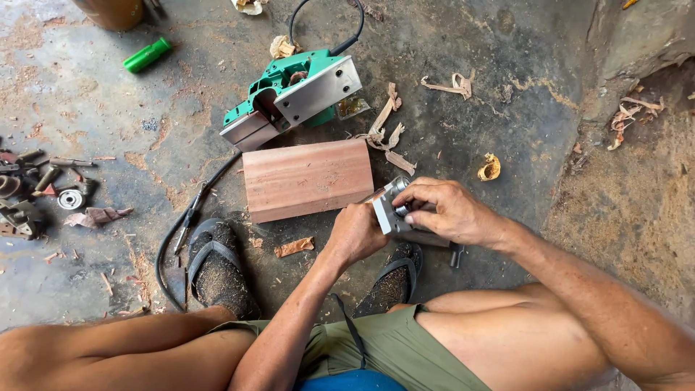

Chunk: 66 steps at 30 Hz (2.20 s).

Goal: The person sits on the workshop floor repairing a disassembled electric planer. They fit the motor armature into the metal base plate, thread a nut by hand, pick up a small part from the floor, and use pliers to hold and tighten components while aligning the parts.

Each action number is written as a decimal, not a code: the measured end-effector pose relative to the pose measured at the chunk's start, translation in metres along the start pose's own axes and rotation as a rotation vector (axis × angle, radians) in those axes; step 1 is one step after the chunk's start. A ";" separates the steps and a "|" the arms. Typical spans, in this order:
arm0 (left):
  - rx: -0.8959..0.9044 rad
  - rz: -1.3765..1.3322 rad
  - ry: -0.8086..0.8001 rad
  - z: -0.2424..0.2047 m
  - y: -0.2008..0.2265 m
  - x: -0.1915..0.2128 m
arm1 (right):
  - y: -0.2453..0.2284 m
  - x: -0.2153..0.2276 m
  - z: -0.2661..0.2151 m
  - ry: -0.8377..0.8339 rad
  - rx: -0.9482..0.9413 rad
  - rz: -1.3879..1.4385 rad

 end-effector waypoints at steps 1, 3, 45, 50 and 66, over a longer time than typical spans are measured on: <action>-0.002 0.000 -0.001 0.000 -0.002 -0.002 | -0.012 0.002 0.005 0.001 -0.002 -0.001; -0.032 0.070 -0.004 0.001 -0.002 -0.006 | -0.004 0.000 0.008 -0.109 -0.303 -0.250; -0.534 -0.279 0.352 -0.022 0.032 0.029 | -0.039 0.016 -0.015 0.336 0.123 0.001; -0.402 -0.368 0.305 -0.016 0.031 0.029 | 0.018 0.026 -0.018 0.282 -0.197 0.732; -0.321 -0.348 0.402 -0.011 0.014 0.052 | 0.056 0.020 -0.013 0.267 -0.465 1.298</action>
Point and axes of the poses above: each hand's wrist, its own z-axis towards the middle knuckle, its own x-axis out of the back of the hand, y = z × x, the point moved 10 cm from there along z, towards the middle knuckle
